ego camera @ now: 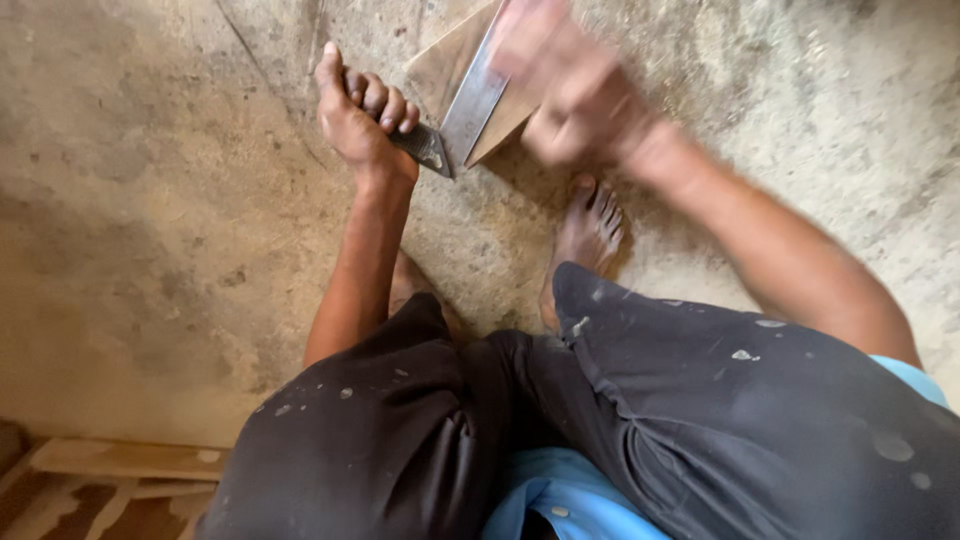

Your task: The person sands the edges and faces of a wooden block using sandpaper while holding a metal try square against the wood.

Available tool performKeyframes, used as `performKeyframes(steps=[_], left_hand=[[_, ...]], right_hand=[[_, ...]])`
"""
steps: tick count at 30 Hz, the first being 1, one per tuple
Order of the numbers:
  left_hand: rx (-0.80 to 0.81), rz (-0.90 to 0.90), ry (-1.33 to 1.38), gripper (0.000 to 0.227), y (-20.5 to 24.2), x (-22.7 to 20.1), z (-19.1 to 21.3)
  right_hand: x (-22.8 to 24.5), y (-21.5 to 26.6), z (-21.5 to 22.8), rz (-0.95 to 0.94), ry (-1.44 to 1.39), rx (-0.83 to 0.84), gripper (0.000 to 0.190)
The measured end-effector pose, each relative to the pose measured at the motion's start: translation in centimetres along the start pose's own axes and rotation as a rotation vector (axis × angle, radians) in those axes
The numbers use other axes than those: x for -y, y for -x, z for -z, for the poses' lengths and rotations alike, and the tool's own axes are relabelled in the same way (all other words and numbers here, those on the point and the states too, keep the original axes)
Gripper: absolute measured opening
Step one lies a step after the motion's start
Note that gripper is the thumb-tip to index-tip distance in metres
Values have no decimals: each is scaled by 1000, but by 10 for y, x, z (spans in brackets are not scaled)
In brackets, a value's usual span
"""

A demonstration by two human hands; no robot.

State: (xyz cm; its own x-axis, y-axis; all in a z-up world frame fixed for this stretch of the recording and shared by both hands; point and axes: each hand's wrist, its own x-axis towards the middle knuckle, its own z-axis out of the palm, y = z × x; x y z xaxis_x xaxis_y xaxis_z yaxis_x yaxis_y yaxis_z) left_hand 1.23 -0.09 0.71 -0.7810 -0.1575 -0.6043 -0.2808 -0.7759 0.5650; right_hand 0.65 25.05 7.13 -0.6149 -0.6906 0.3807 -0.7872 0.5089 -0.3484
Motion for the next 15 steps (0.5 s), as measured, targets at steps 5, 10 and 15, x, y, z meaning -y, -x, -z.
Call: performKeyframes(steps=[5, 10, 15], left_hand=[[-36, 91, 80, 49, -1, -5, -8], [-19, 56, 37, 50, 2, -5, -6], [-37, 13, 12, 49, 4, -2, -8]], right_hand=[[9, 2, -7, -91, 98, 26, 58], [1, 4, -3, -485, -32, 266, 70], [48, 4, -8, -369, 95, 246, 78]])
